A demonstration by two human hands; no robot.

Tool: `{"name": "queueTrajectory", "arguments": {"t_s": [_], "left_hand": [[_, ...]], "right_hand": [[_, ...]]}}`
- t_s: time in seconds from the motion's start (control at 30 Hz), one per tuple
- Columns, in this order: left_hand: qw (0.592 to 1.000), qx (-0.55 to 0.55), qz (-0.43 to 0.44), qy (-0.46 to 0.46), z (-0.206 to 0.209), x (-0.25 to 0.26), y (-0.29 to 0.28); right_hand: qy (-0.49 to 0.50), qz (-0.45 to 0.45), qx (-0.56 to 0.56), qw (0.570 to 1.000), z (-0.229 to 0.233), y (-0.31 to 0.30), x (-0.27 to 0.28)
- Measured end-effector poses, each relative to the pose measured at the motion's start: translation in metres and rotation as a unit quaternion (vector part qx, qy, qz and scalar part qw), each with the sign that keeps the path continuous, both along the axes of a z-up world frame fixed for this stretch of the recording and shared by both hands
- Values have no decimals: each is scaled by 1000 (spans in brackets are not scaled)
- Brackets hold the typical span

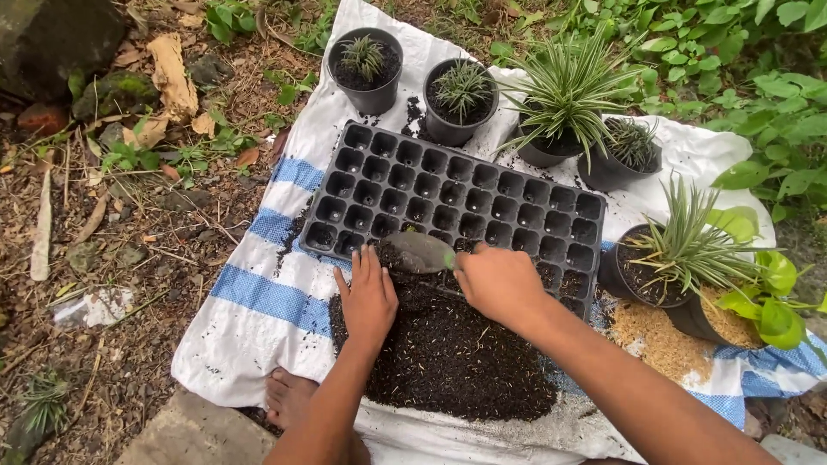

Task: Filling a plastic seed tray with soil using a hand trowel

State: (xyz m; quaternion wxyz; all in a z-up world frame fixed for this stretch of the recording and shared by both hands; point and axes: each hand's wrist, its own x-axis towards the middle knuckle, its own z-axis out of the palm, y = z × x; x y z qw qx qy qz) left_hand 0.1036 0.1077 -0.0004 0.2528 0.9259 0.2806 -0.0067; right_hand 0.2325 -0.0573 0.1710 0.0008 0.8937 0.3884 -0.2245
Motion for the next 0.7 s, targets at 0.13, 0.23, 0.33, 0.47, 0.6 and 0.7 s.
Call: {"name": "queueTrajectory", "arguments": {"t_s": [0.13,0.23,0.33,0.47,0.6,0.7], "left_hand": [[998,-15,5,57,16,5,-6],[998,-34,29,53,20,10,-14],[998,-28,28,43,24,6,-19],[995,-14,-31,90,22,5,-14],[984,-37,-114,135,29,6,-20],[972,-35,-180,144,20,11,-34]], "right_hand": [[-137,71,50,987,-24,0,-14],[-232,118,61,964,-27,-1,-15],[-239,107,64,963,-27,-13,-18],[-166,16,41,985,-26,-39,-12],[-35,-94,-17,995,1,-75,-18],[20,-149,-25,988,0,-111,-23]]}}
